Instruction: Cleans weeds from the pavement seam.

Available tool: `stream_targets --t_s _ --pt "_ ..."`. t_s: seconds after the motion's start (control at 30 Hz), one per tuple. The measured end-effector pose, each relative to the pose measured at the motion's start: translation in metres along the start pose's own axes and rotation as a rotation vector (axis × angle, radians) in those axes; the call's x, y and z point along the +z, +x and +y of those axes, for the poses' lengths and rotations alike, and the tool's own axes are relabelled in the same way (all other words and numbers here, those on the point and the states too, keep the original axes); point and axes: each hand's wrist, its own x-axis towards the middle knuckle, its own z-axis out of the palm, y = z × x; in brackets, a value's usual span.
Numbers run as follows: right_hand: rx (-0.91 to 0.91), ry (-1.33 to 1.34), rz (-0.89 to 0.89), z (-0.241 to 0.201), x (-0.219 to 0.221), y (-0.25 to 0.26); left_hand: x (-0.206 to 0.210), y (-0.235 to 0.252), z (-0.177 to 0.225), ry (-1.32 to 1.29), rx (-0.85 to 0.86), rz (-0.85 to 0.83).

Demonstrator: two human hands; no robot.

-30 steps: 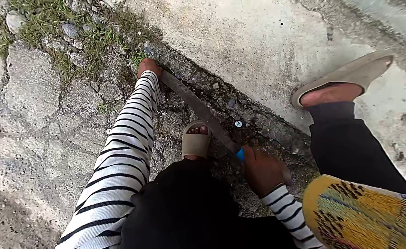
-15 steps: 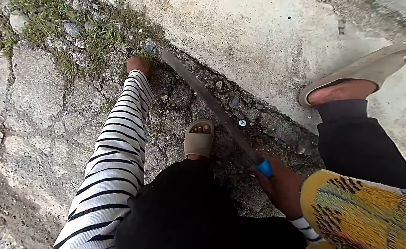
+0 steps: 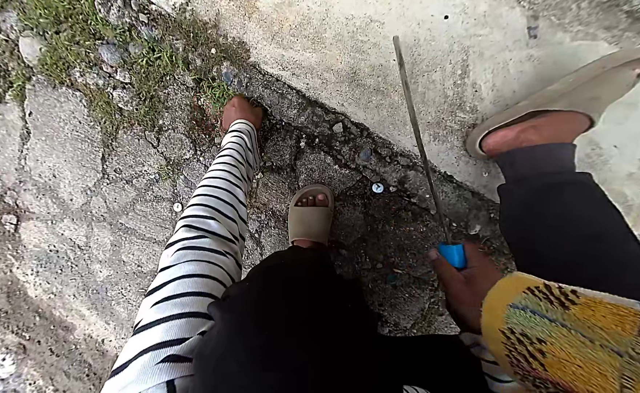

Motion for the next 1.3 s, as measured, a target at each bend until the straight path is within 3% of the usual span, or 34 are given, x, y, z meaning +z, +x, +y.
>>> stream_targets --t_s 0.23,0.77,1.03,1.23,1.3 --pt "-0.104 -0.078 0.063 0.009 0.016 0.004 0.005 0.0 0.024 0.021 -0.123 -0.018" --pt "-0.088 -0.172 0.012 0.001 0.018 0.002 0.016 0.006 0.009 0.012 -0.065 0.043" --pt "-0.112 -0.182 0.031 0.003 0.023 0.002 -0.003 0.017 -0.046 -0.35 -0.24 0.259" --pt "-0.047 -0.18 -0.032 -0.004 0.021 0.001 0.001 0.017 -0.05 -0.311 0.028 0.229" --pt "-0.056 -0.198 -0.022 -0.001 0.021 0.0 0.005 0.023 -0.043 -0.266 0.034 0.196"
